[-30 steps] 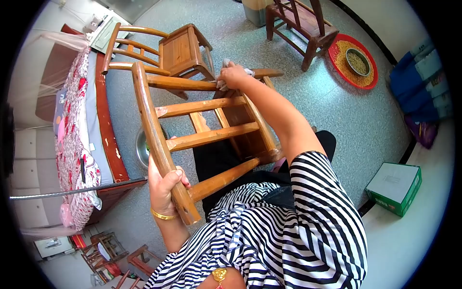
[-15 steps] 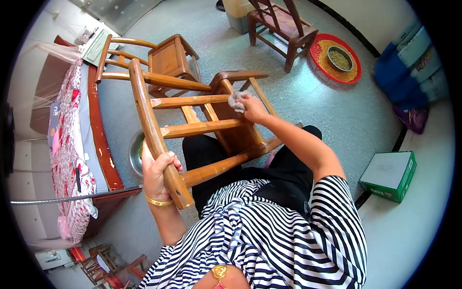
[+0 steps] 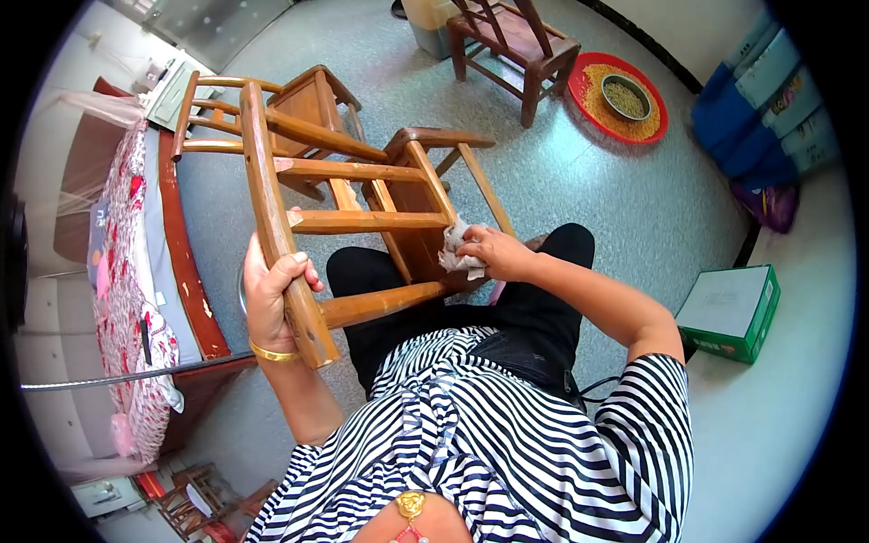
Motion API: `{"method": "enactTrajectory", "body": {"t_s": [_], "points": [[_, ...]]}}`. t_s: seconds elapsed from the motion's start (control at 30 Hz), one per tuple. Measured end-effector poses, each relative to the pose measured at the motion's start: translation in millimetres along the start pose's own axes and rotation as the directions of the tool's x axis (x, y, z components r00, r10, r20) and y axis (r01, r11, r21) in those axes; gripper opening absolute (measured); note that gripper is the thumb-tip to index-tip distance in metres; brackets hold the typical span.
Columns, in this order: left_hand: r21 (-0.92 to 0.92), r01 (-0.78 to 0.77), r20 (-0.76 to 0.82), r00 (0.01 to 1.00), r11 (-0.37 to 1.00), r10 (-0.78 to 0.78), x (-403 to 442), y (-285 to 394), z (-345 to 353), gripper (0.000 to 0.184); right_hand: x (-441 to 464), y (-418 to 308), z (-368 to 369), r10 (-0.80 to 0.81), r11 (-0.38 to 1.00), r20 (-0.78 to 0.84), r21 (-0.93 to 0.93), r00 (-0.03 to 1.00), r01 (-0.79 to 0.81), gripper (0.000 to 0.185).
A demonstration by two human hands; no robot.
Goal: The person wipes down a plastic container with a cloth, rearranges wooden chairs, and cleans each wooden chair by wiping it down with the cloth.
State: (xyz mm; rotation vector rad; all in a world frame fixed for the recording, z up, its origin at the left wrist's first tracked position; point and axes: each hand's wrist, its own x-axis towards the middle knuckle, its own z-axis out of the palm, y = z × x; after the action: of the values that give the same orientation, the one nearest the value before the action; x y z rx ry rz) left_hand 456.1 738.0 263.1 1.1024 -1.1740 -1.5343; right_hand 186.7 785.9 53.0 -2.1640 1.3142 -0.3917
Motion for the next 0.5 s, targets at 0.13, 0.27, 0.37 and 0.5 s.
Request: {"method": "enactTrajectory", "body": {"t_s": [0.13, 0.27, 0.37, 0.5], "points": [[0.054, 0.011, 0.053, 0.998, 0.998, -0.014, 23, 7, -5, 0.05, 22, 6, 3, 0.04, 0.996, -0.208, 0.085, 0.977, -0.022, 0.036], [0.117, 0.057, 0.077, 0.995, 0.991, -0.066, 51, 14, -17, 0.045, 49, 36, 16, 0.171, 0.971, -0.396, 0.224, 0.902, -0.086, 0.035], [0.18, 0.088, 0.087, 0.991, 0.98, -0.105, 69, 20, -32, 0.046, 69, 72, 10, 0.42, 0.897, -0.533, 0.368, 0.735, -0.245, 0.032], [0.303, 0.107, 0.039, 0.991, 0.947, -0.125, 75, 22, -32, 0.047, 107, 142, -28, 0.483, 0.875, -0.63, 0.376, 0.608, -0.305, 0.027]]}}
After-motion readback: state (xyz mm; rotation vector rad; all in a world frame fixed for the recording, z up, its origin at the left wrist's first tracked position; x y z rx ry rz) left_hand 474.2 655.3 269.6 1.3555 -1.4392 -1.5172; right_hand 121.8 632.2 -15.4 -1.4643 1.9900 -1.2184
